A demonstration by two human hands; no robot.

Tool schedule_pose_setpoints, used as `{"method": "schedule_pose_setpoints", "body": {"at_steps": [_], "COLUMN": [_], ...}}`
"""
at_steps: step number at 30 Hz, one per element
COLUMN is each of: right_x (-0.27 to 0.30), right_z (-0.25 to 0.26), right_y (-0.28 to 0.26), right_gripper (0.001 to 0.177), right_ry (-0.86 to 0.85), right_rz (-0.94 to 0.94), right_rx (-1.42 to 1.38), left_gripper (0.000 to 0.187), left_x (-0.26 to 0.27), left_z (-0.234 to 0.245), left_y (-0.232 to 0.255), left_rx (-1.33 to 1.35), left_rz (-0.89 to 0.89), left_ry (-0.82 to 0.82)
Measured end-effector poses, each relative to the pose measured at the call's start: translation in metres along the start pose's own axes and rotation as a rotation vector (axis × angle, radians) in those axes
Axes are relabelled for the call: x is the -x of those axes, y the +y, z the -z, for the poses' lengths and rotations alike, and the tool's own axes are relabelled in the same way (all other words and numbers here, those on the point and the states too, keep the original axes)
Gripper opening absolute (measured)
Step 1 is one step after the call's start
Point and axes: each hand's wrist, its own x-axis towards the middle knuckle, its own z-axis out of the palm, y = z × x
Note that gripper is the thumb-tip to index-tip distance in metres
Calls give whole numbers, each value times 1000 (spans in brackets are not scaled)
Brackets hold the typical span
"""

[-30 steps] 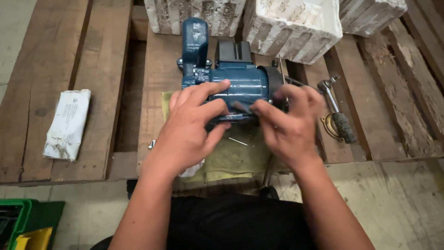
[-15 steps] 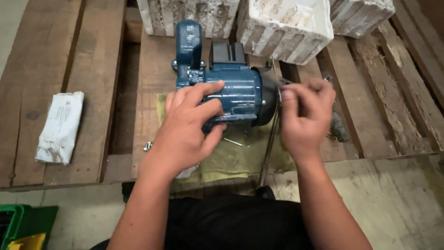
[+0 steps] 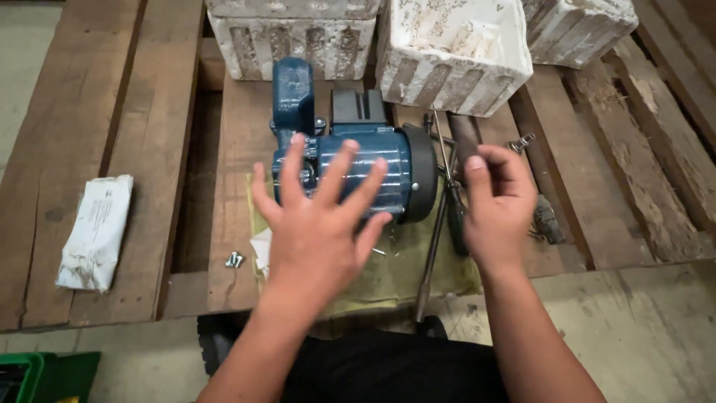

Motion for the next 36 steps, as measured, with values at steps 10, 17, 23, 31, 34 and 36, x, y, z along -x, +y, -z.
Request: {"method": "schedule_pose_setpoints", "body": {"at_steps": [10, 17, 23, 31, 34, 36], "right_x": [2, -4, -1, 3, 8, 9], "right_z": [-10, -2, 9, 18, 22, 19], "right_y": [-4, -11, -7, -31, -27, -35], "right_gripper": [17, 26, 27, 60, 18, 15], "right_ry": [-92, -95, -100, -144, -161, -129], "right_rz": [-5, -219, -243, -70, 40, 155], "right_rx": [-46, -245, -354, -129, -35, 21], "left_gripper": [82, 83, 100, 97, 86, 68], "left_x": [-6, -8, -12, -8, -8, -6], "left_z": [2, 2, 4, 0, 1, 7], "left_y": [-23, -27, -49, -89, -93, -93], "left_rx": [204, 262, 331, 669, 768, 877], "left_rz": [-66, -113, -112, 37, 38, 92], "left_ry": [207, 169, -56, -141, -110, -136]}}
